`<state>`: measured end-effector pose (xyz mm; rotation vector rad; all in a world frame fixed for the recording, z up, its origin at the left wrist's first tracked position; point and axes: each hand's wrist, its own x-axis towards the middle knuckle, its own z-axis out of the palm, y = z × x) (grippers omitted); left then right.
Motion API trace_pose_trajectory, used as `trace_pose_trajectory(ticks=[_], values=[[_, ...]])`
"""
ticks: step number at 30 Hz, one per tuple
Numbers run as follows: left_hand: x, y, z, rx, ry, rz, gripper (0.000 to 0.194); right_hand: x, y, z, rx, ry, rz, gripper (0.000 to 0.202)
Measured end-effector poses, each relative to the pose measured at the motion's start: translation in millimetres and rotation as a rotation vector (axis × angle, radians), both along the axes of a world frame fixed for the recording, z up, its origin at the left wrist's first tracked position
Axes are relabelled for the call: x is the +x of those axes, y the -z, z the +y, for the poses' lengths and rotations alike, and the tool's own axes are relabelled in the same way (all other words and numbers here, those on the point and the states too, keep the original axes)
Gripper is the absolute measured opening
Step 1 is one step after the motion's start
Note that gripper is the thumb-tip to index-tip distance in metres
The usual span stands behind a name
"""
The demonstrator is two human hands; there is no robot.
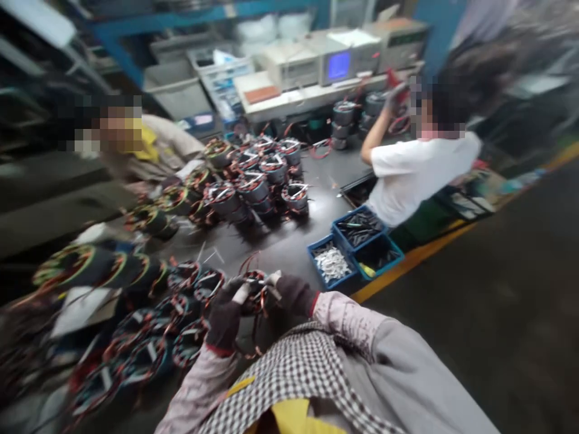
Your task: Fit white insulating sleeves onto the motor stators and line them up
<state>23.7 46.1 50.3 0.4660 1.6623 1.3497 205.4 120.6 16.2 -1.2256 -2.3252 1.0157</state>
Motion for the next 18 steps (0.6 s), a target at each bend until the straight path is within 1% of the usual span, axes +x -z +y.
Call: trace_pose_trajectory(ticks=[1, 3, 5, 6, 7, 9, 11, 12, 14, 16, 18], values=[[-2, 0.5, 1, -0.018, 0.013, -0.005, 0.050, 2, -1.5, 2, 0.005, -0.002, 0.046, 0.031], [-4, -3.3, 3, -0.051, 0.037, -0.016, 0.053, 11, -7.0, 1, 0.040, -0.011, 0.171, 0.041], [-1, -13.3, 4, -0.072, 0.056, -0.027, 0.057, 17, -15.9, -3, 0.079, 0.034, 0.319, 0.053], [2, -19.5, 5, -0.069, 0.076, -0.040, 0.060, 17, -21.3, -5, 0.092, 0.041, 0.379, 0.055], [5, -25.8, 7, -0.057, 0.100, -0.060, 0.062, 16, -26.7, -6, 0.099, 0.025, 0.420, 0.053], [10, -36.0, 11, -0.030, 0.161, -0.115, 0.067, 12, -36.2, -6, 0.103, -0.060, 0.458, 0.039], [13, -41.0, 14, -0.042, 0.226, -0.153, 0.068, 11, -40.4, -3, 0.096, -0.108, 0.484, 0.028], [13, -41.3, 15, -0.065, 0.243, -0.152, 0.068, 15, -39.7, -1, 0.073, -0.085, 0.512, 0.026], [11, -38.3, 14, -0.102, 0.234, -0.107, 0.065, 29, -31.4, 2, -0.055, 0.043, 0.598, 0.026], [11, -32.3, 10, -0.094, 0.169, -0.040, 0.060, 50, -13.8, 3, -0.273, 0.224, 0.656, 0.029], [12, -24.0, 7, -0.049, 0.095, 0.000, 0.055, 66, 12.1, 1, -0.513, 0.353, 0.645, 0.034]])
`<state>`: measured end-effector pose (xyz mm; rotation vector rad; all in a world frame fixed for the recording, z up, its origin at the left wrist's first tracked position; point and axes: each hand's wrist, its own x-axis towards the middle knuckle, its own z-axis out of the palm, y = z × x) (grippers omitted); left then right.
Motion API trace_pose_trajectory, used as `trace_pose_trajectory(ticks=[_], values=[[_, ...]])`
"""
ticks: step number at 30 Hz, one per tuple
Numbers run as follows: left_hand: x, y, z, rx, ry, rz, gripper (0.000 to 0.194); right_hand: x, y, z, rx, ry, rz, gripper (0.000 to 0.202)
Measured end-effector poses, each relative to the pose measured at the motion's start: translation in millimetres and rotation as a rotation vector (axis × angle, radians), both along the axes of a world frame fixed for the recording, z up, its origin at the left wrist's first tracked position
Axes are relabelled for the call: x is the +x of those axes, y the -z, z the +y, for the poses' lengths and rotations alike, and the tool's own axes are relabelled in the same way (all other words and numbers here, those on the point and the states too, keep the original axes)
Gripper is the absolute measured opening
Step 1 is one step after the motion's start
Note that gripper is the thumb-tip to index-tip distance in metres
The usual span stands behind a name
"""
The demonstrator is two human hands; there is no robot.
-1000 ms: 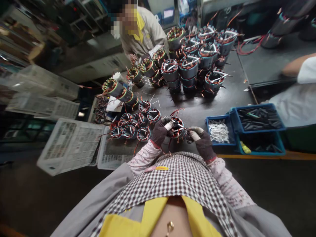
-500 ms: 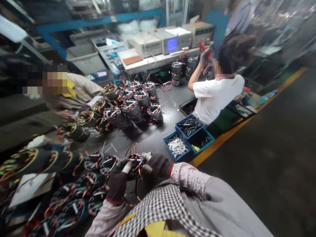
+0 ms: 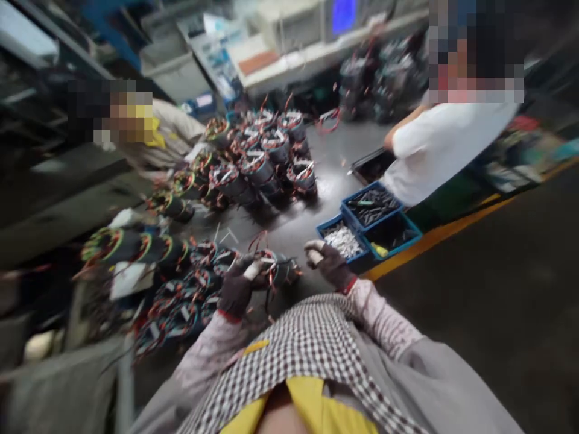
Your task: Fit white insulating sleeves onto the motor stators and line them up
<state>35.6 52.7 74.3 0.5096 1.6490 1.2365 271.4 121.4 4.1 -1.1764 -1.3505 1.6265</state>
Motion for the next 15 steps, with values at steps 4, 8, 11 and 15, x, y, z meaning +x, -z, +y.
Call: trace_pose_trajectory(ticks=[4, 8, 11, 15], values=[[0, 19.3, -1, 0.030, -0.069, -0.073, 0.052, 5, 54.4, -10, -0.294, 0.036, -0.044, 0.036], [-1, 26.3, 0, 0.066, -0.102, -0.112, 0.052, -3, 78.9, -18, -0.406, 0.046, -0.014, 0.028], [-1, 26.1, -1, 0.089, -0.108, -0.110, 0.051, -9, 84.2, -18, -0.445, 0.010, -0.020, 0.021], [-1, 26.5, -2, 0.101, -0.115, -0.116, 0.051, -17, 90.1, -18, -0.468, -0.027, -0.026, 0.016]])
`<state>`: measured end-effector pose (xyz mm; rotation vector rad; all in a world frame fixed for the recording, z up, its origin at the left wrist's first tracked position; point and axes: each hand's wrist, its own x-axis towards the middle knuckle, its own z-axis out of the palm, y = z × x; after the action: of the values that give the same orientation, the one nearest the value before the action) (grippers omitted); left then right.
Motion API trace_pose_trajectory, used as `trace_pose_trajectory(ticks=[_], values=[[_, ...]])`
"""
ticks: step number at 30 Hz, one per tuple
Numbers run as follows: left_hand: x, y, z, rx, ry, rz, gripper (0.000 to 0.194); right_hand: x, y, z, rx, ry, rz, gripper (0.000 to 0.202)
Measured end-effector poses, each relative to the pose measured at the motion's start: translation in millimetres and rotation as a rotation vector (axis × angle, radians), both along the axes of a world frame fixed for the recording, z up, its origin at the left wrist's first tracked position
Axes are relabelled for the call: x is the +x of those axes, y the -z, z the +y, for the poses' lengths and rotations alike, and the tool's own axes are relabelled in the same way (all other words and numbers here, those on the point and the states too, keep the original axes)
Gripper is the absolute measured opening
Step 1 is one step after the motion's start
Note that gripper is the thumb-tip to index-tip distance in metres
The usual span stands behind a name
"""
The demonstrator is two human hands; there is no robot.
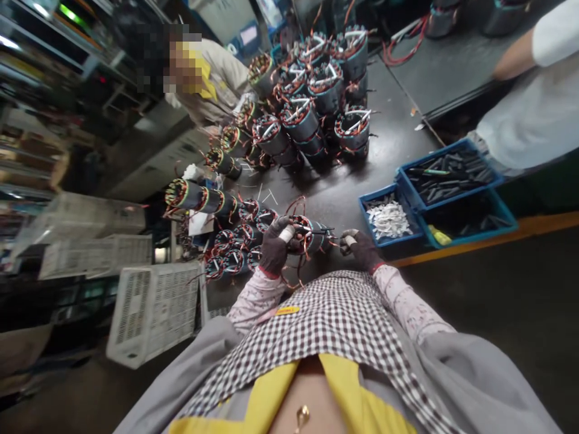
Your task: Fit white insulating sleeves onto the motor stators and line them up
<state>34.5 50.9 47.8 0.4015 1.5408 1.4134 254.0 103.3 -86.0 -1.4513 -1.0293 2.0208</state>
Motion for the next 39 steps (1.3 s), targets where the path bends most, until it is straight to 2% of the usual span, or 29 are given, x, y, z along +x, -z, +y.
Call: trace_pose_trajectory(ticks=[6, 17, 21, 27, 34, 39], values=[[0, 2.5, 0, 0.003, 0.007, -0.001, 0.048, -6, 9.8, -3, -0.029, 0.058, 0.063, 0.017], [-1, 3.4, 2, -0.014, 0.015, 0.034, 0.050, -8, 26.4, -10, 0.164, -0.026, -0.131, 0.030], [1, 1.0, 2, -0.017, 0.014, 0.059, 0.051, -4, 25.5, -8, 0.303, -0.142, -0.290, 0.021], [1, 2.2, 2, -0.030, 0.008, 0.056, 0.052, 0, 21.7, -7, 0.362, -0.233, -0.307, 0.009], [4, 1.4, 3, -0.019, 0.003, 0.037, 0.050, 5, 17.4, -2, 0.387, -0.198, -0.432, 0.024], [4, -1.0, 3, -0.019, -0.002, -0.016, 0.053, 0, 14.9, -1, 0.434, -0.258, -0.383, 0.020]])
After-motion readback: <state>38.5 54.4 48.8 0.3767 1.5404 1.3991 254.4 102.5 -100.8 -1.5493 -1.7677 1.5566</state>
